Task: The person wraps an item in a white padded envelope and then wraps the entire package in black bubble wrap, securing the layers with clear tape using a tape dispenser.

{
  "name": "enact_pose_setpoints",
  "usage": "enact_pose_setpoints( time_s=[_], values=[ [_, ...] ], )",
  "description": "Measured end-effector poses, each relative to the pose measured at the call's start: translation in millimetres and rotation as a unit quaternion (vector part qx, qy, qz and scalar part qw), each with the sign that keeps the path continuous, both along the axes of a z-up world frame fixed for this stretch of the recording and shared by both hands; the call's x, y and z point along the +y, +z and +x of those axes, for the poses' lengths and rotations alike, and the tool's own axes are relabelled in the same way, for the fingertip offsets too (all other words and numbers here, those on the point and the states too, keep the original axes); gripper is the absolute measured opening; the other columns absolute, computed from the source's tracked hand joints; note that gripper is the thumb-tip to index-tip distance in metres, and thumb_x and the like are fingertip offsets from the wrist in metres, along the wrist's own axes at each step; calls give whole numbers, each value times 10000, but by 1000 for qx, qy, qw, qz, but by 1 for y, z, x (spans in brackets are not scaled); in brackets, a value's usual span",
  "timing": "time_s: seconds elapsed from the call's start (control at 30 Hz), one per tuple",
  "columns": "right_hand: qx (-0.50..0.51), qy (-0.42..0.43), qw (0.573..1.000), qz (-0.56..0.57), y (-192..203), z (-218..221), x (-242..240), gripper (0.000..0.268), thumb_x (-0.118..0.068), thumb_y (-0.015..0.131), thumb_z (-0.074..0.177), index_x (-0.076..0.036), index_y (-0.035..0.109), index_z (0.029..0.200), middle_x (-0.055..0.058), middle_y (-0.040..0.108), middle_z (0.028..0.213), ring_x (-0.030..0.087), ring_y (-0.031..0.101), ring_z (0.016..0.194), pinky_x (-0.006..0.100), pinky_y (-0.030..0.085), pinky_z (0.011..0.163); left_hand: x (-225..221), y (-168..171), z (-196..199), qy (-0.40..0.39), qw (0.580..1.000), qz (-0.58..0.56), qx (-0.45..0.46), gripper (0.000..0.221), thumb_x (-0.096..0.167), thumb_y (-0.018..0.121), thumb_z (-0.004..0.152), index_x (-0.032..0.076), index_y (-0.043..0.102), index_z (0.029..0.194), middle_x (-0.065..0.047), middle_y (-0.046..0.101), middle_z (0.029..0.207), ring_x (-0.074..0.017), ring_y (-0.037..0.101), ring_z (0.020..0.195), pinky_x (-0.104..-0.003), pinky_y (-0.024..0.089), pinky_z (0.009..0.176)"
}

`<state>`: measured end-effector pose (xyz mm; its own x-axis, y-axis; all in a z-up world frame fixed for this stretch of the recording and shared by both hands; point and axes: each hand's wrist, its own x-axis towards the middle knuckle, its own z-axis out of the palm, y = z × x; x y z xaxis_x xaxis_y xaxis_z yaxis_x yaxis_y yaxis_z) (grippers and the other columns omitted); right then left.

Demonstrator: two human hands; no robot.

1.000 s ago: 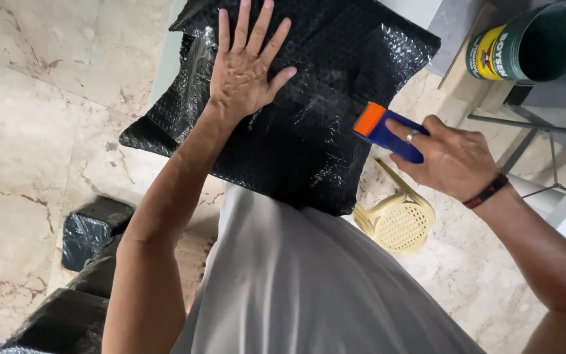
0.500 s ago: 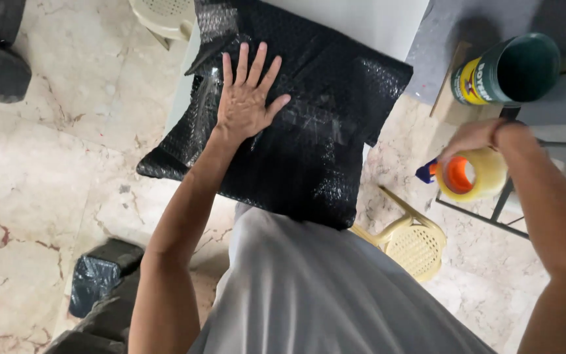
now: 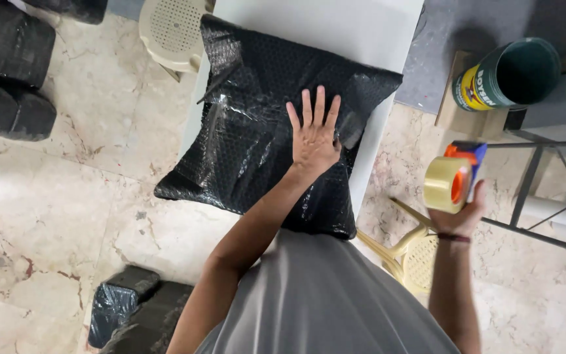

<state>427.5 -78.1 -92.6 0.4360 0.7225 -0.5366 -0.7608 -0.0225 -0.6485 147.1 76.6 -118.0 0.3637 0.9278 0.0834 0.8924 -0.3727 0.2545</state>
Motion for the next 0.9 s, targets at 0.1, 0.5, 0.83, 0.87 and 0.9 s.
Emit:
enact_pose_setpoints(
  time_s=[0.1,0.5,0.83,0.87,0.9],
  values=[
    [84,-85,993,4,-11,-55,-4,470,-280,690,775,-110,742,1211,169,739,1249,364,745,1087,535,623,952,2,0,-26,-31,984,-36,-172,1029,394,852,823,237,273,1660,-144,76,1741,-457,45,1584,-721,12,1231],
    [-711,266,644,97,108,-255,73,696,-68,823,712,-138,636,1379,182,650,1240,401,651,1088,494,544,895,20,87,-243,60,663,-417,-618,645,535,545,982,58,607,1410,-244,674,1316,-394,677,1198,-501,590,928],
    [-881,339,318,90,127,-322,93,565,-201,735,795,-351,695,1339,4,565,957,266,694,794,350,602,658,22,18,-271,69,577,-462,-670,319,146,857,858,-3,778,1128,-253,759,975,-290,766,822,-362,658,698],
    [-883,337,314,87,127,-326,91,565,-201,735,795,-351,695,1339,4,565,957,266,694,794,350,602,658,22,16,-270,65,575,-463,-671,319,146,857,858,-3,778,1128,-253,759,975,-290,766,822,-362,658,698],
    [-883,344,310,78,128,-329,89,617,-251,769,757,-348,675,1359,11,556,978,269,696,813,367,611,663,21,15,-268,69,556,-474,-679,327,181,834,886,-17,768,1138,-266,752,990,-316,767,837,-387,659,692]
  ],
)
